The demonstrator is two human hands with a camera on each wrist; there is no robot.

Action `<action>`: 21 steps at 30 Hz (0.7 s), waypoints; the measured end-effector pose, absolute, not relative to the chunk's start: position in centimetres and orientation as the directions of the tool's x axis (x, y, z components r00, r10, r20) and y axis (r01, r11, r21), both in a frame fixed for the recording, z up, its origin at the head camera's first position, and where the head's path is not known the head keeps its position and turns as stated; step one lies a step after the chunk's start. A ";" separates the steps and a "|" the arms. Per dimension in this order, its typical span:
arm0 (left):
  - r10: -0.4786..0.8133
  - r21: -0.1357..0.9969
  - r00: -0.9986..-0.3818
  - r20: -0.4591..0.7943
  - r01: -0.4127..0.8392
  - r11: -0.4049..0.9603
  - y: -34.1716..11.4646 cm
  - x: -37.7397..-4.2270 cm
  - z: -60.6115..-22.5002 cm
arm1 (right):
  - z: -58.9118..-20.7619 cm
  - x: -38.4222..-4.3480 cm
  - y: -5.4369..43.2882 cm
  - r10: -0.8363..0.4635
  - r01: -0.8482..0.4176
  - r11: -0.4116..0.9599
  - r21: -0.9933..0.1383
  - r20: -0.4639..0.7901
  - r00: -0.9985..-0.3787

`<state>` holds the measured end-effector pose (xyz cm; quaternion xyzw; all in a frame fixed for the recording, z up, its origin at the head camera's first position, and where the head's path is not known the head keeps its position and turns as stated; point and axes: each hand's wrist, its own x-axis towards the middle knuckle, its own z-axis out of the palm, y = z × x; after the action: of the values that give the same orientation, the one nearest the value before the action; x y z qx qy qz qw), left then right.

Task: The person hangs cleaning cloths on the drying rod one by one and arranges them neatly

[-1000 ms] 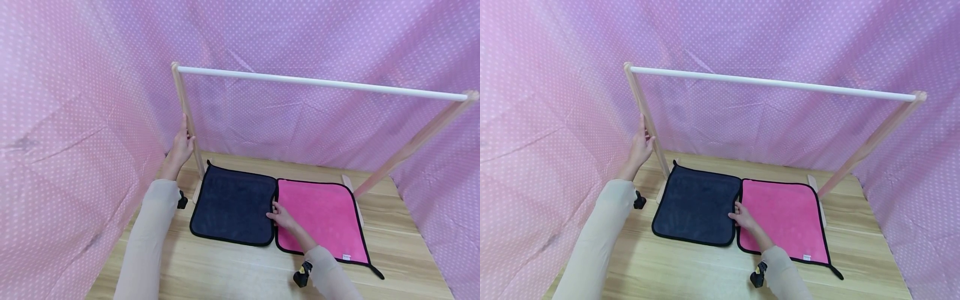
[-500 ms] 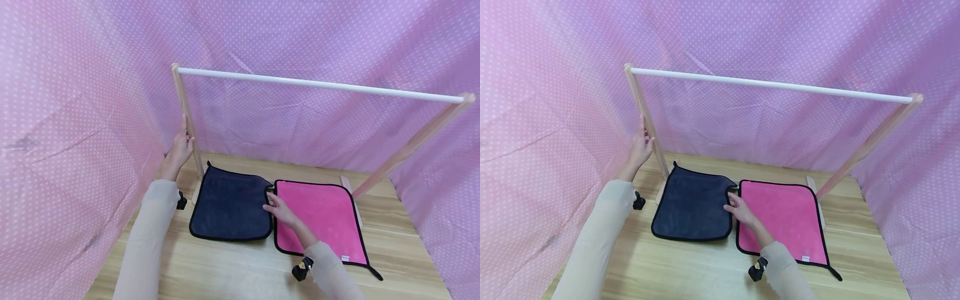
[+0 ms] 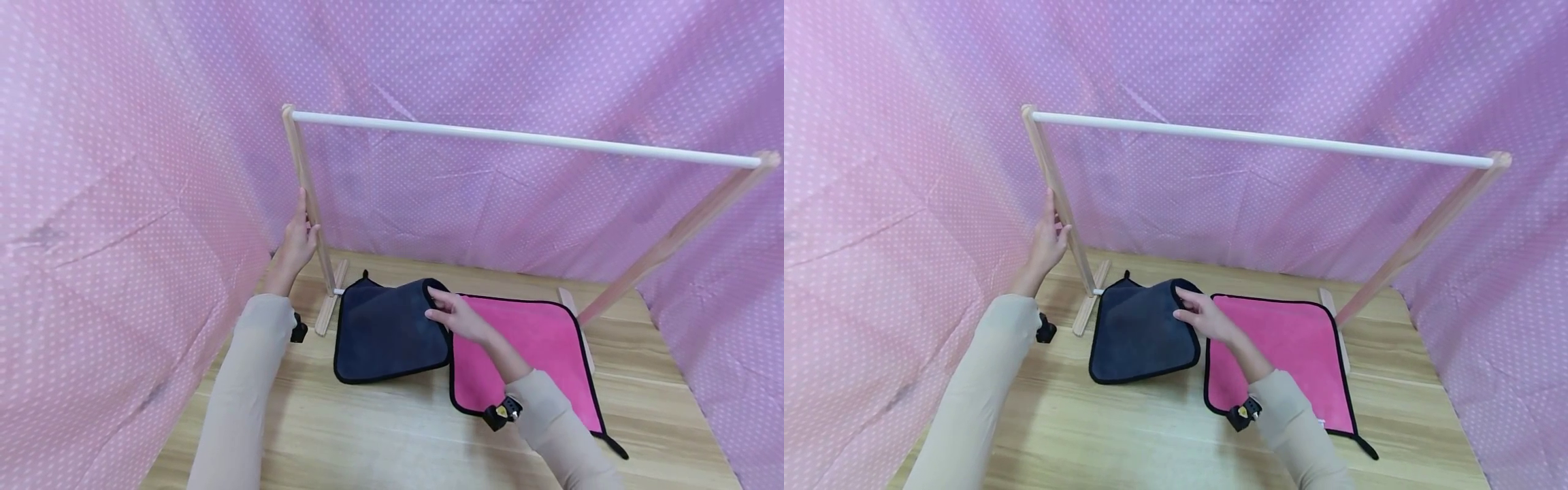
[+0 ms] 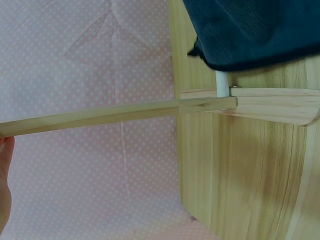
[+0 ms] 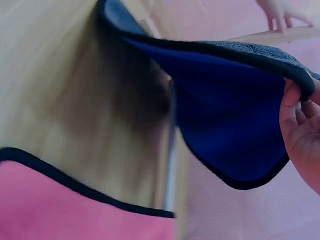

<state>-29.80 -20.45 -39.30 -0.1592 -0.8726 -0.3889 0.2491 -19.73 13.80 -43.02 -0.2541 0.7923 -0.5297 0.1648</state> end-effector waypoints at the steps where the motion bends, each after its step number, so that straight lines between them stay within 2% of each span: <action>1: 0.083 0.598 -0.824 0.560 0.471 0.648 -20.4 -29.8 -39.3 | -42.6 -19.8 13.8 -0.591 -0.245 0.305 -0.920 0.018 -0.807; 4: 0.083 0.605 -0.828 0.554 0.469 0.644 -20.4 -29.7 -39.1 | -41.2 -20.0 13.9 -0.620 -0.295 0.305 -0.905 0.046 -0.783; 10: 0.089 0.616 -0.843 0.531 0.456 0.643 -20.3 -29.5 -39.0 | -39.0 -20.3 13.8 -0.668 -0.479 0.346 -0.807 0.148 -0.730; 14: 0.086 0.608 -0.839 0.538 0.457 0.649 -20.3 -29.5 -39.1 | -37.7 -20.6 13.7 -0.673 -0.600 0.303 -0.740 0.279 -0.685; 17: 0.091 0.606 -0.833 0.545 0.467 0.644 -20.3 -29.5 -39.0 | -36.5 -20.9 13.7 -0.671 -0.701 0.268 -0.661 0.394 -0.628; 21: 0.092 0.605 -0.826 0.556 0.478 0.637 -20.4 -29.4 -39.1 | -35.0 -21.4 13.6 -0.669 -0.765 0.267 -0.586 0.458 -0.585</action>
<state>-29.45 -20.40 -39.15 -0.1637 -0.8708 -0.3933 0.2453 -21.38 13.65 -35.03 -0.4518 0.7937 -0.4029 -0.0594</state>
